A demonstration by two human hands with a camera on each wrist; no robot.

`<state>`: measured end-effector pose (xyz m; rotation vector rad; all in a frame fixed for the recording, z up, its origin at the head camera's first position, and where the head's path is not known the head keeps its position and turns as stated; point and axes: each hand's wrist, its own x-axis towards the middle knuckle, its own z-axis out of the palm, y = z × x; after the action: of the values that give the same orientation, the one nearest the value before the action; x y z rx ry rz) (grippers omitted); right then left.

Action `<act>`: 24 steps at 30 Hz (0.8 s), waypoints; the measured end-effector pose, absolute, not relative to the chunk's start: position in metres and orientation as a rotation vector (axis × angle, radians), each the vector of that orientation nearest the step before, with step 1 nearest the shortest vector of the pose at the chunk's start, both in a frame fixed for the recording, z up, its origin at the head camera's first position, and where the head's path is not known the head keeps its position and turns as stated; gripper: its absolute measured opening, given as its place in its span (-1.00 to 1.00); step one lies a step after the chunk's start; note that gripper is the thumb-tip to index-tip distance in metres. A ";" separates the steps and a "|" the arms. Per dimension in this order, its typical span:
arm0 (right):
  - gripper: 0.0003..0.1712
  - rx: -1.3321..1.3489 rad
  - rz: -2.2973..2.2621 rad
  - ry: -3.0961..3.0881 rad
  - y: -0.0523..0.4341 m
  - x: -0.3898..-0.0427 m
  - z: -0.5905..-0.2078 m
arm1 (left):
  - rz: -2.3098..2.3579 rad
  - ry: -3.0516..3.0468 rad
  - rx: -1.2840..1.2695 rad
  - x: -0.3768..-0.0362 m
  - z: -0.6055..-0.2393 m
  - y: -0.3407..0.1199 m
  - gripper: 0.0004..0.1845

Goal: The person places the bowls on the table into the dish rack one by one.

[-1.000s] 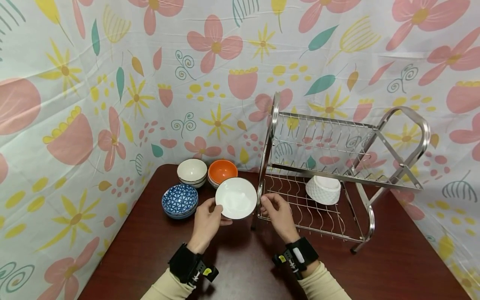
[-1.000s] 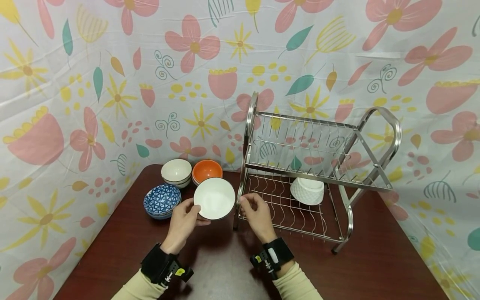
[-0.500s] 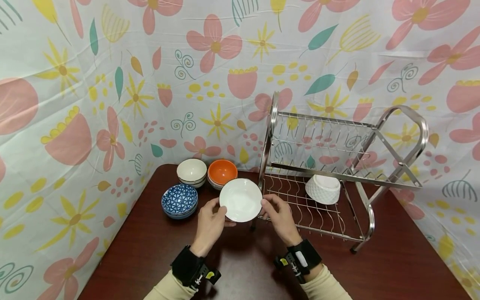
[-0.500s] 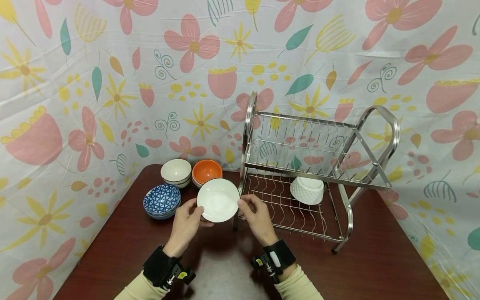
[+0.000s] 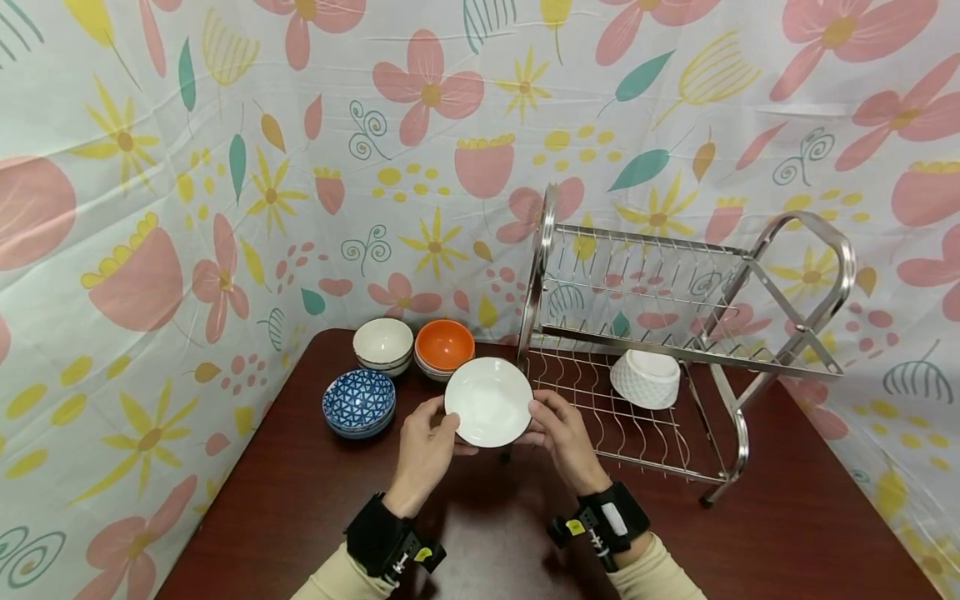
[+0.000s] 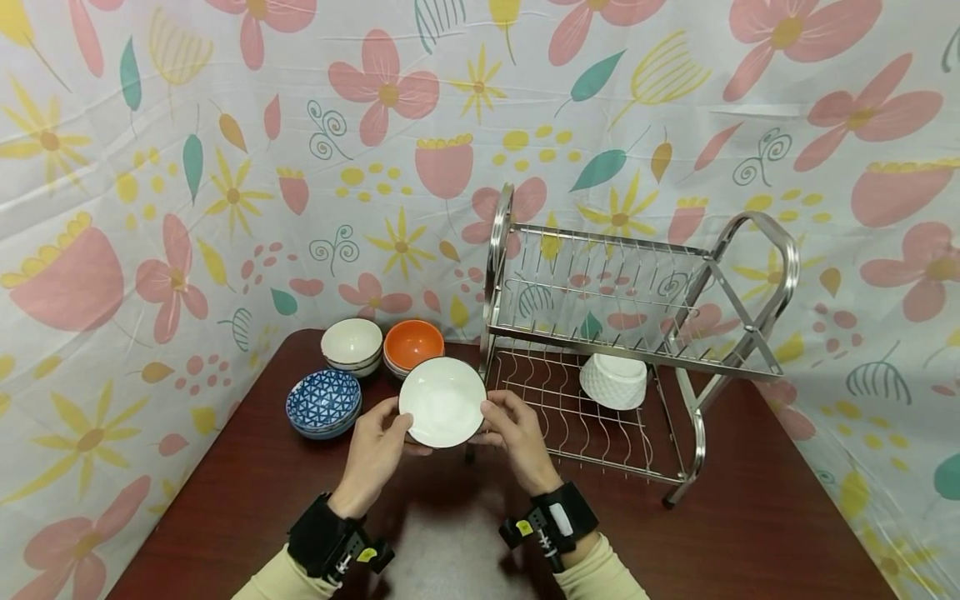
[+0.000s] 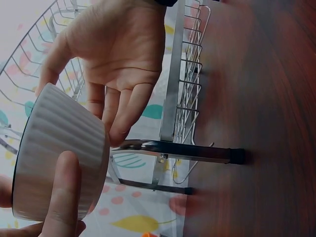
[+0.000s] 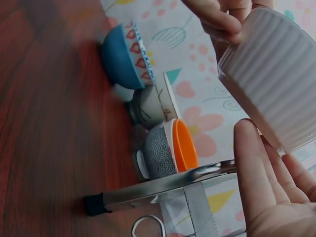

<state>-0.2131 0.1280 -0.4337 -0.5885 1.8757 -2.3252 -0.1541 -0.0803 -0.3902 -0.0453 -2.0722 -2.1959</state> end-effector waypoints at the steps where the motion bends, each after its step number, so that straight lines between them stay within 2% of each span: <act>1: -0.62 -0.588 -2.338 1.849 0.128 -0.213 -0.434 | -2.194 -2.072 -0.047 -0.154 -0.390 -0.080 -0.61; 12: -0.70 -0.526 -2.445 1.763 0.130 -0.211 -0.434 | -2.193 -2.081 -0.083 -0.156 -0.392 -0.077 -0.62; 19: -0.82 -0.516 -2.501 1.669 0.134 -0.212 -0.434 | -2.211 -2.039 -0.133 -0.166 -0.409 -0.073 -0.61; 24: -0.78 -0.514 -2.513 1.652 0.141 -0.212 -0.434 | -2.140 -2.049 -0.206 -0.169 -0.417 -0.071 -0.55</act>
<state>-0.2120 0.1405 -0.4341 -0.5145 1.6517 -2.5135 -0.1687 -0.0707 -0.4166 -0.2062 -2.0486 -2.1402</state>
